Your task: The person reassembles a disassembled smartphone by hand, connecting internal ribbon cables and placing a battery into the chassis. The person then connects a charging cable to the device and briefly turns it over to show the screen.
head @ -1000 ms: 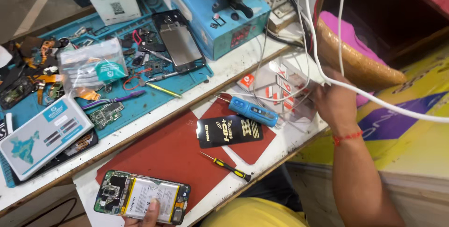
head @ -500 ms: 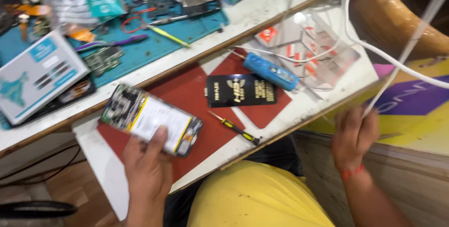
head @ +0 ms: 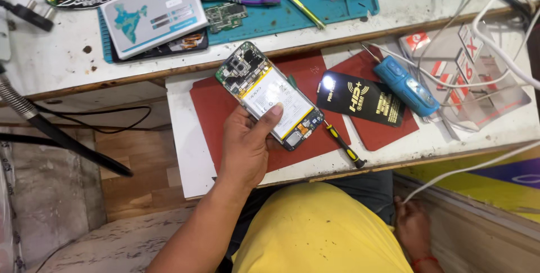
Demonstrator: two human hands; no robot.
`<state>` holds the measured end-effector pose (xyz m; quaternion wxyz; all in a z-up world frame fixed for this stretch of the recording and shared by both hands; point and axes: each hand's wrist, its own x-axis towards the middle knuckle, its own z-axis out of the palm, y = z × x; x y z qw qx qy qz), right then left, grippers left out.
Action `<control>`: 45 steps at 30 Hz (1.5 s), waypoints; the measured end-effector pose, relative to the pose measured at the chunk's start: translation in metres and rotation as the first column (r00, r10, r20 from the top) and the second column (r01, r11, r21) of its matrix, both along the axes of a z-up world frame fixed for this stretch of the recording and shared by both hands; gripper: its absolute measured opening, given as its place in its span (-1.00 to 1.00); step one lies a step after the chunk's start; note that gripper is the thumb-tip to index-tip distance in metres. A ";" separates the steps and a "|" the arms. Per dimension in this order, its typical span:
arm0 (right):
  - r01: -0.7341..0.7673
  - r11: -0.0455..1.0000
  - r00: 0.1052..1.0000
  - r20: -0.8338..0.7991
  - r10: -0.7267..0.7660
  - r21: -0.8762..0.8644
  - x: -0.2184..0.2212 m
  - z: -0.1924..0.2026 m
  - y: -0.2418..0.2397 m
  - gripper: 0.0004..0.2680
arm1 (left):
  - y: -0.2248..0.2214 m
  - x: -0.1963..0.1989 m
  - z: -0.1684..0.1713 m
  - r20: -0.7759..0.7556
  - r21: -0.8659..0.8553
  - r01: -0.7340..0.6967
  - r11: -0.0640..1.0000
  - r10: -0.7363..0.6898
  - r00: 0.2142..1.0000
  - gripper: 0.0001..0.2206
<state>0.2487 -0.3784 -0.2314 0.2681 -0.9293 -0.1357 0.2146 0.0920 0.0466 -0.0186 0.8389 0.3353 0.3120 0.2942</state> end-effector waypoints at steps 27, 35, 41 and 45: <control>-0.280 0.276 0.936 0.197 0.293 0.919 -0.025 0.235 0.282 -0.88 | -0.012 -0.013 0.059 0.217 -0.199 -0.088 0.976 0.132 0.967 -0.67; -0.587 0.365 0.808 0.548 0.215 0.723 -0.021 0.243 0.290 -0.89 | -0.012 -0.009 0.056 0.183 -0.235 -0.150 0.960 0.195 0.964 -0.69; -0.414 0.286 0.901 0.345 0.261 0.864 -0.026 0.241 0.295 -0.91 | -0.017 -0.005 0.057 0.214 -0.237 -0.163 0.958 0.215 0.953 -0.69; -0.310 0.264 0.925 0.226 0.306 0.913 -0.027 0.236 0.293 -0.90 | -0.020 -0.003 0.055 0.230 -0.248 -0.169 0.954 0.228 0.946 -0.70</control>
